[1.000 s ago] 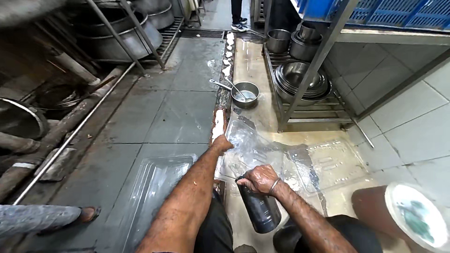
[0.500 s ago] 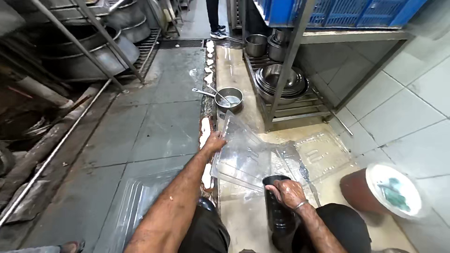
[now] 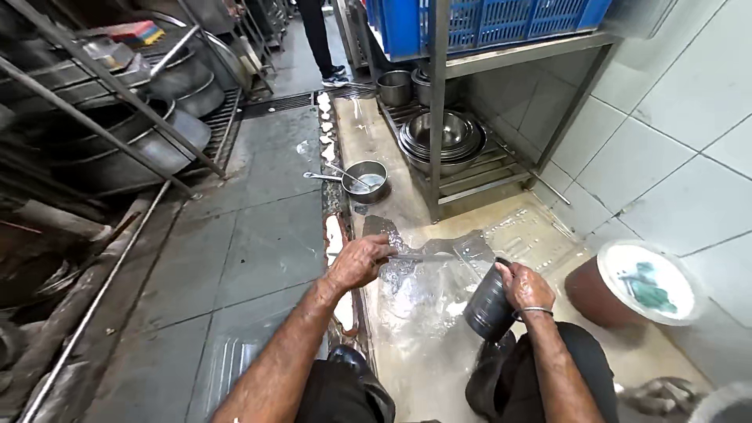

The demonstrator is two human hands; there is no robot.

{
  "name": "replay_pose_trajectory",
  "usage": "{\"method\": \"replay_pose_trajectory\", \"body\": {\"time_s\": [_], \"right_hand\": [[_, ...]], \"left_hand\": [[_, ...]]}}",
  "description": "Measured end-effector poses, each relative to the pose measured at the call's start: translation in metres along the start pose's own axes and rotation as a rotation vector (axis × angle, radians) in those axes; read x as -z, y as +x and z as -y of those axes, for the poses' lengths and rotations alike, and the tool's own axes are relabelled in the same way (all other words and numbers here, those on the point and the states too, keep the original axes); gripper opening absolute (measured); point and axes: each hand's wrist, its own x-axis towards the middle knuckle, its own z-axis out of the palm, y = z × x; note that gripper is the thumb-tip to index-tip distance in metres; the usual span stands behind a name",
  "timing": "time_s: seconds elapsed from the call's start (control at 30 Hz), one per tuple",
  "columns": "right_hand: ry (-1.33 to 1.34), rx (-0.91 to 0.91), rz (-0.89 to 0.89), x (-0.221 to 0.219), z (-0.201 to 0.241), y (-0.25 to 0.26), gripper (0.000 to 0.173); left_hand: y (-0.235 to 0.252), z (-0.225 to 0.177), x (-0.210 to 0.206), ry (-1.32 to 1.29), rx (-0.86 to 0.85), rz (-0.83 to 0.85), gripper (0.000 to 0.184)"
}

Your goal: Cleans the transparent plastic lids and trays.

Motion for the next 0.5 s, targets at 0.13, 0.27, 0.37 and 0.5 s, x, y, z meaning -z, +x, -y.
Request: {"method": "replay_pose_trajectory", "body": {"time_s": [0.13, 0.27, 0.37, 0.5], "right_hand": [[-0.075, 0.103, 0.027, -0.003, -0.001, -0.003, 0.047], [-0.097, 0.245, 0.102, -0.012, 0.008, -0.005, 0.046], [-0.069, 0.338, 0.172, -0.022, 0.023, -0.007, 0.048], [-0.047, 0.454, 0.215, -0.038, 0.045, -0.014, 0.050]], "left_hand": [[-0.021, 0.030, -0.011, 0.071, 0.065, 0.136, 0.013], [-0.049, 0.064, -0.015, 0.036, 0.315, 0.225, 0.017], [-0.060, 0.060, -0.012, 0.115, 0.523, 0.273, 0.015], [-0.076, 0.068, -0.022, 0.141, 0.798, 0.219, 0.023]]}}
